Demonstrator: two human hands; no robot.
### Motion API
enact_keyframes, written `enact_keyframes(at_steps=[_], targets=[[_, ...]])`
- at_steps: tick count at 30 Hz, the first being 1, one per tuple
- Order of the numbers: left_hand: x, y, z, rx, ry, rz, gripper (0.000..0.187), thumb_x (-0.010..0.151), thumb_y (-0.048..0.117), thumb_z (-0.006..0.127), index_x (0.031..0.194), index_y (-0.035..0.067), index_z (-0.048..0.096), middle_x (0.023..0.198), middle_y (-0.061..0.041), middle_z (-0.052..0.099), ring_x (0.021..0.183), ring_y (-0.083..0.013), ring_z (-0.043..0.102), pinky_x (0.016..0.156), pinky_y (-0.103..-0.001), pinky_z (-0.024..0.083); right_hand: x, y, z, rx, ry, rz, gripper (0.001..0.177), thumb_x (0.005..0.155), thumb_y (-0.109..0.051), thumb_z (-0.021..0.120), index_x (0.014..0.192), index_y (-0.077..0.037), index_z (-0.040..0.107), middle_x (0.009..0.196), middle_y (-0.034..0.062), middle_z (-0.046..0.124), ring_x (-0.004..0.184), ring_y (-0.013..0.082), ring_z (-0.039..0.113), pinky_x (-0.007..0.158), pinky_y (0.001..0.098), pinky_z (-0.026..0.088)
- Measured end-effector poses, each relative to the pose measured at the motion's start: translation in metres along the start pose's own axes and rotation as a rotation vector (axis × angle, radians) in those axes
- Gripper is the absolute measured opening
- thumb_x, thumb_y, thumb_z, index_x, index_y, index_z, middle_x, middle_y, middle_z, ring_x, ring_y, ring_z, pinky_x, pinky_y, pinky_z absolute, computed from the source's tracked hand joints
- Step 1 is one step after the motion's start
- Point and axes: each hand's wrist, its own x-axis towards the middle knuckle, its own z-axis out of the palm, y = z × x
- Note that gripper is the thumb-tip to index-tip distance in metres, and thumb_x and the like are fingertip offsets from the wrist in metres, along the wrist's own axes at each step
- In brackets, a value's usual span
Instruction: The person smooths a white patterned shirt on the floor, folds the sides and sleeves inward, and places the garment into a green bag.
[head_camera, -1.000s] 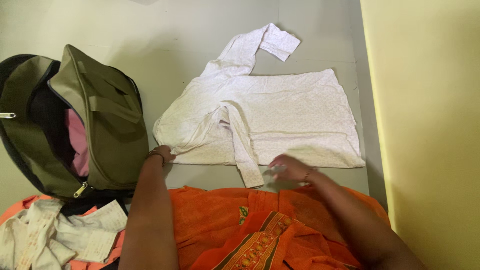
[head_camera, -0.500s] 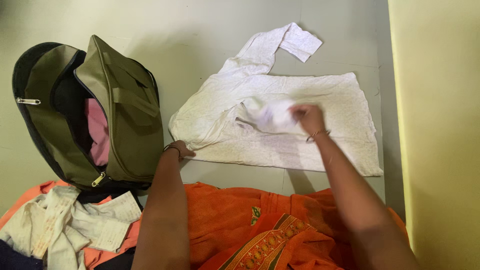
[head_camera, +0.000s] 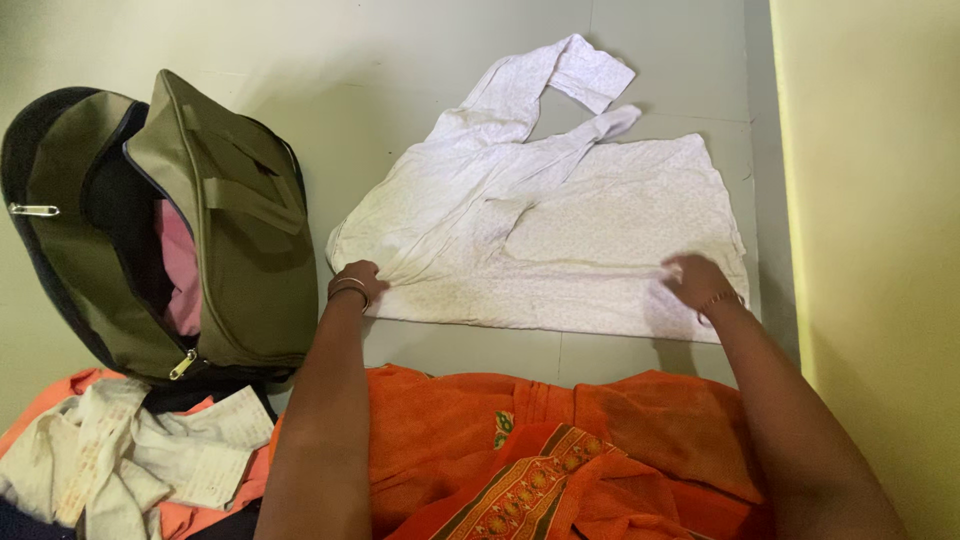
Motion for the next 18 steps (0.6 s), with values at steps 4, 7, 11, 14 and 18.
enact_keyframes(at_steps=[4, 7, 11, 14, 18], targets=[[-0.015, 0.006, -0.002, -0.034, 0.16, -0.077, 0.038, 0.099, 0.037, 0.066, 0.127, 0.011, 0.069, 0.126, -0.012, 0.072, 0.11, -0.0302, 0.071, 0.093, -0.046, 0.059, -0.03, 0.056, 0.032, -0.039, -0.053, -0.006, 0.066, 0.072, -0.014, 0.082, 0.135, -0.021, 0.064, 0.158, 0.0081, 0.04, 0.14, 0.0288, 0.042, 0.112, 0.0393, 0.039], [-0.017, 0.018, -0.005, 0.03, 0.197, -0.112, 0.035, 0.103, 0.033, 0.061, 0.125, 0.007, 0.069, 0.125, -0.015, 0.074, 0.108, -0.0309, 0.073, 0.091, -0.045, 0.061, -0.024, 0.072, 0.03, 0.199, -0.058, 0.085, 0.052, 0.083, -0.019, 0.079, 0.132, -0.011, 0.066, 0.155, 0.0105, 0.046, 0.137, 0.0292, 0.05, 0.114, 0.0407, 0.041], [-0.018, 0.046, 0.0, 0.071, 0.573, 0.203, 0.036, 0.093, 0.021, 0.062, 0.126, 0.006, 0.063, 0.142, -0.023, 0.054, 0.095, -0.0362, 0.072, 0.081, -0.045, 0.058, -0.012, 0.063, 0.022, 0.003, 0.056, 0.123, 0.045, 0.095, -0.031, 0.072, 0.136, -0.013, 0.066, 0.142, 0.0111, 0.065, 0.131, 0.0294, 0.061, 0.116, 0.0409, 0.045], [-0.021, 0.088, 0.016, -0.098, 0.472, 0.386, 0.028, 0.1, 0.02, 0.054, 0.125, 0.014, 0.065, 0.128, -0.019, 0.069, 0.1, -0.0389, 0.07, 0.09, -0.047, 0.056, -0.011, 0.06, 0.019, 0.227, 0.202, 0.262, 0.045, 0.094, -0.023, 0.071, 0.137, -0.011, 0.066, 0.135, 0.0153, 0.069, 0.122, 0.0301, 0.067, 0.108, 0.0408, 0.052], [-0.013, 0.138, 0.056, -0.063, 0.315, 0.644, 0.029, 0.102, 0.019, 0.051, 0.129, 0.018, 0.063, 0.13, -0.013, 0.069, 0.112, -0.0355, 0.068, 0.098, -0.045, 0.053, -0.007, 0.067, 0.023, 0.268, 0.268, 0.35, 0.051, 0.092, -0.02, 0.075, 0.139, -0.008, 0.063, 0.128, 0.0191, 0.07, 0.114, 0.031, 0.069, 0.1, 0.041, 0.055]])
